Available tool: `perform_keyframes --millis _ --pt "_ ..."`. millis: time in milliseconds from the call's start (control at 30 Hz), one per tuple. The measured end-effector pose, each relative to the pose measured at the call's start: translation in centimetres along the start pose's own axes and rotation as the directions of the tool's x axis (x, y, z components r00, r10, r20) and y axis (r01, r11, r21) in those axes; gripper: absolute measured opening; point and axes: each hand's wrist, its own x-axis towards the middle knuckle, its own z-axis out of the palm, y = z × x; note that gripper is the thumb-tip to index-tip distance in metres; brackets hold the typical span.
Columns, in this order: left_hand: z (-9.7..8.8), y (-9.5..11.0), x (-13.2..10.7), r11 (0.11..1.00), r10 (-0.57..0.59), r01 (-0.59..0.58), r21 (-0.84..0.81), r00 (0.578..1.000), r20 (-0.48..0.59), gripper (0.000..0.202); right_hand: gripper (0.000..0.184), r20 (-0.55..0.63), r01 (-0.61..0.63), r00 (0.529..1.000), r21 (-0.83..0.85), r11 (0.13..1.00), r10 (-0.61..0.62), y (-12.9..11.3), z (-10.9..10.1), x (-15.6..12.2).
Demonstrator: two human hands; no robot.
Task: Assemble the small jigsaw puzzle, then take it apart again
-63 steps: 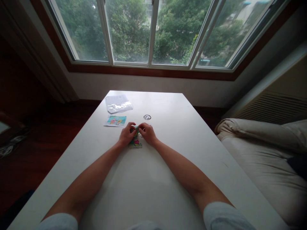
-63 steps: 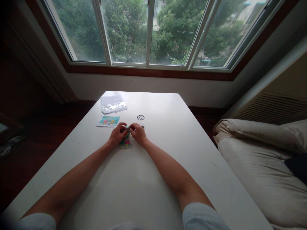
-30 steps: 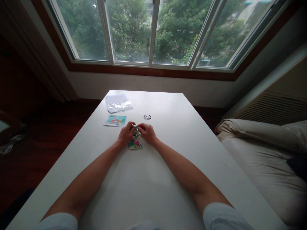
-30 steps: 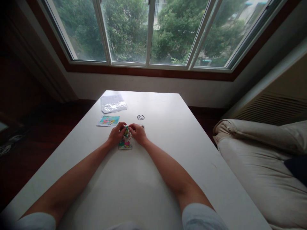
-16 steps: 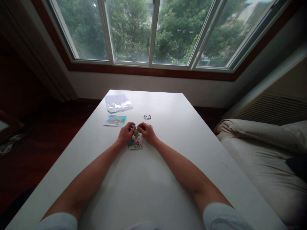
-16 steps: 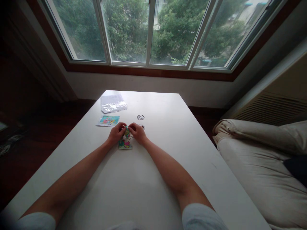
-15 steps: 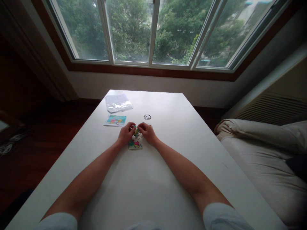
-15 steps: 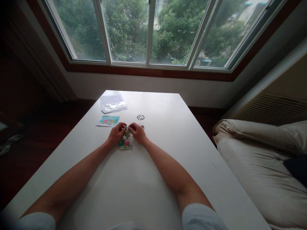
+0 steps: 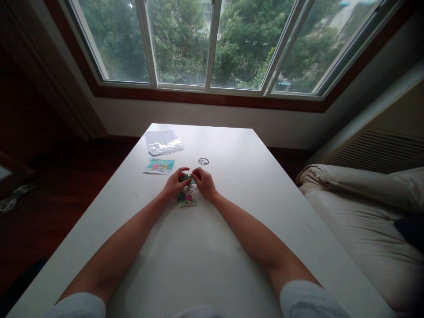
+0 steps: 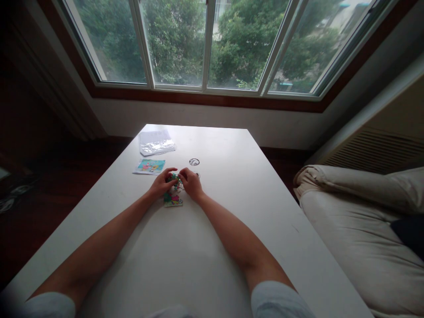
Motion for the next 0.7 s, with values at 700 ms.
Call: perform_keyframes --millis 700 --pt "-0.1 -0.7 0.1 0.990 -0.021 0.034 0.139 0.995 -0.095 0.032 0.020 0.137 -0.015 0.991 0.135 0.991 -0.003 1.4 0.4 0.4"
